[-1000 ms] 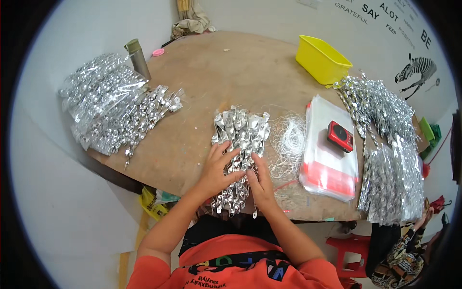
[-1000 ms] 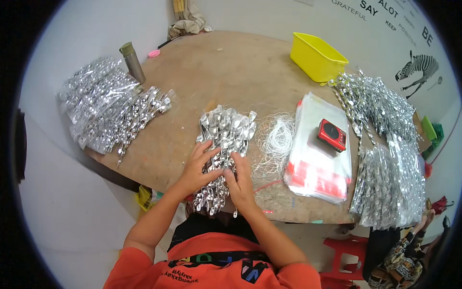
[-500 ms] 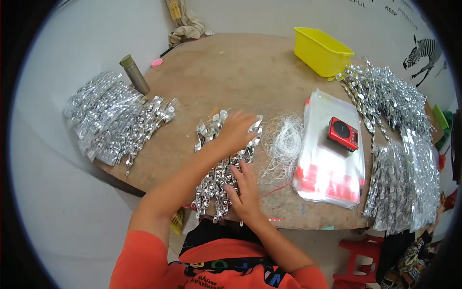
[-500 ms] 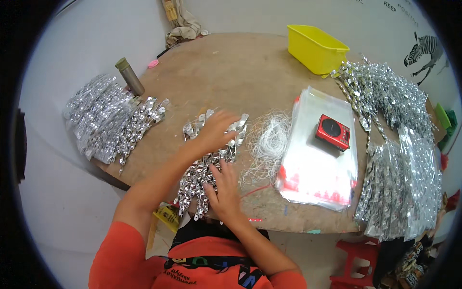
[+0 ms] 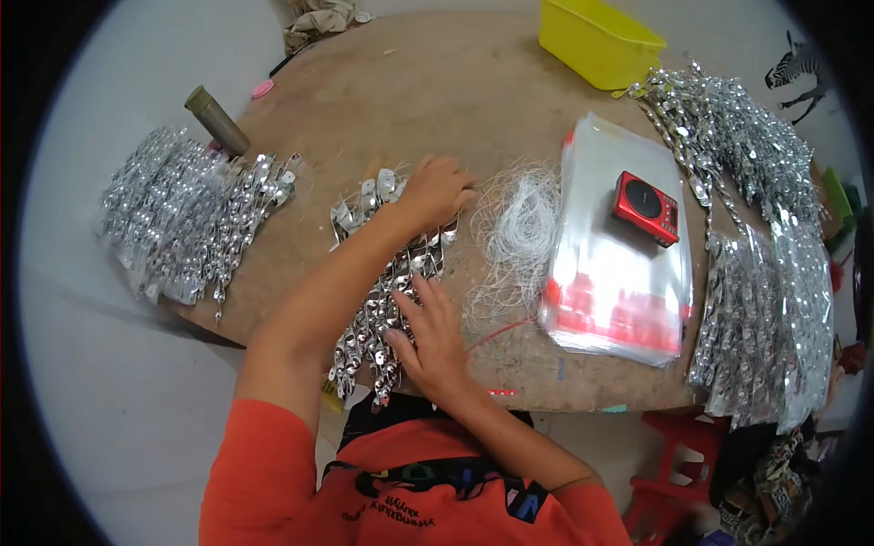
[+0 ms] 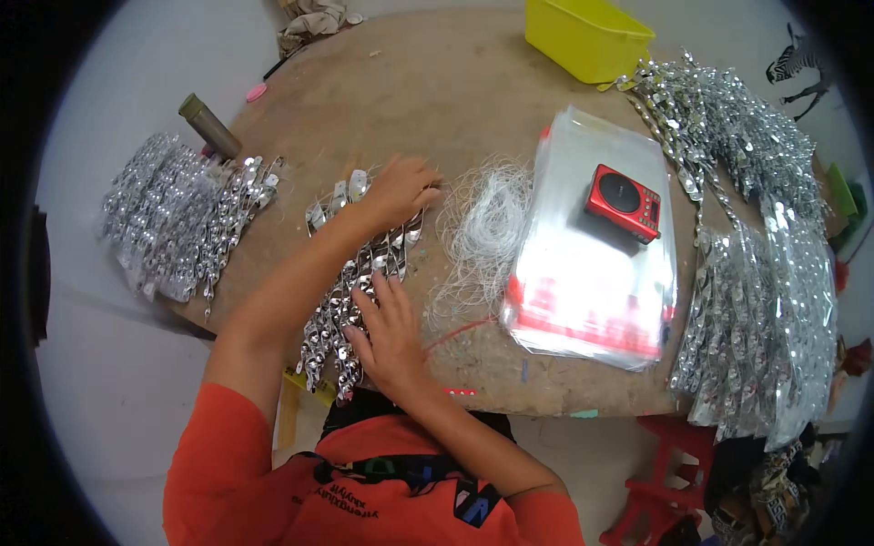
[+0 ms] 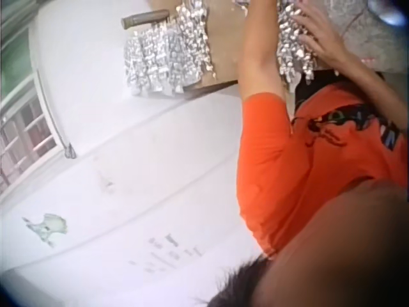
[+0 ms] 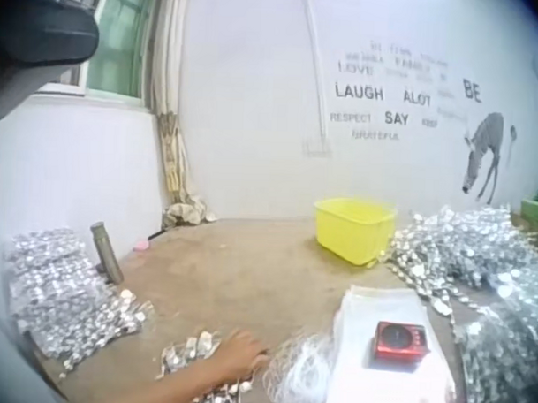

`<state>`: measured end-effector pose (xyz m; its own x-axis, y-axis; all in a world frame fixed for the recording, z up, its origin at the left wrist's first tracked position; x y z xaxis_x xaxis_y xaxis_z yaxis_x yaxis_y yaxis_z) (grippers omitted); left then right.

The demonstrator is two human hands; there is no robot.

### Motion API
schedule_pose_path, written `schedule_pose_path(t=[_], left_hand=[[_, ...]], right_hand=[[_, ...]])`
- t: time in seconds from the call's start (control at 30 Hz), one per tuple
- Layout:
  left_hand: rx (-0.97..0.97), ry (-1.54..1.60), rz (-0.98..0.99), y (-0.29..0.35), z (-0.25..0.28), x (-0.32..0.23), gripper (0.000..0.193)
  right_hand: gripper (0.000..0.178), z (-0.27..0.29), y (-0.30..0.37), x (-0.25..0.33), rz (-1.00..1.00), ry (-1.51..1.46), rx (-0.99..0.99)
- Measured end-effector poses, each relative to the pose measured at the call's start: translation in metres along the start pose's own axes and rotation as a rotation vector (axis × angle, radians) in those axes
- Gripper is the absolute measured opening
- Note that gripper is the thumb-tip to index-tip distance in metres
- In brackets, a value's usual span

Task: Gathering and inserting silver foil party decorations into clear plastic bags for packaging.

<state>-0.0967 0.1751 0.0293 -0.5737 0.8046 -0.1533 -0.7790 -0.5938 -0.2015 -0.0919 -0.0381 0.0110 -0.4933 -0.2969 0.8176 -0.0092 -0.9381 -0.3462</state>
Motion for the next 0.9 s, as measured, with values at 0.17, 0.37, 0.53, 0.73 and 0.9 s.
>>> schedule_pose_path(t=[0.17,0.37,0.53,0.73,0.9], left_hand=[[-0.286,0.055,-0.003,0.053,0.036,-0.011,0.04],[-0.409,0.143,0.075,0.182,0.072,-0.025,0.047],[-0.436,0.56,0.352,0.258,0.052,-0.03,0.057],[-0.571,0.774,0.379,0.278,0.02,-0.042,0.056],[-0.511,0.695,0.315,0.272,0.019,-0.047,0.052]], right_hand=[[0.048,-0.01,0.003,-0.005,0.009,0.0,-0.007],[0.049,0.008,-0.001,-0.012,-0.078,-0.197,-0.011],[0.055,0.025,0.02,0.005,-0.013,-0.187,0.048],[0.075,-0.008,0.068,0.048,0.278,0.454,0.259],[0.076,-0.022,0.046,0.037,0.212,0.415,0.16]])
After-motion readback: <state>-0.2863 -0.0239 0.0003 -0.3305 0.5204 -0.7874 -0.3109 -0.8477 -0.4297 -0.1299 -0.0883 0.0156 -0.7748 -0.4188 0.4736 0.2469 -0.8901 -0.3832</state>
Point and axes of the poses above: each hand's wrist, its own y-axis away from the middle knuckle, its own z-axis out of the back of the hand, x = y × z, the point moved 6 cm from there along -y, towards the middle knuckle, and after that the axes turned 9 degrees about -z, right-handed, at the moved point
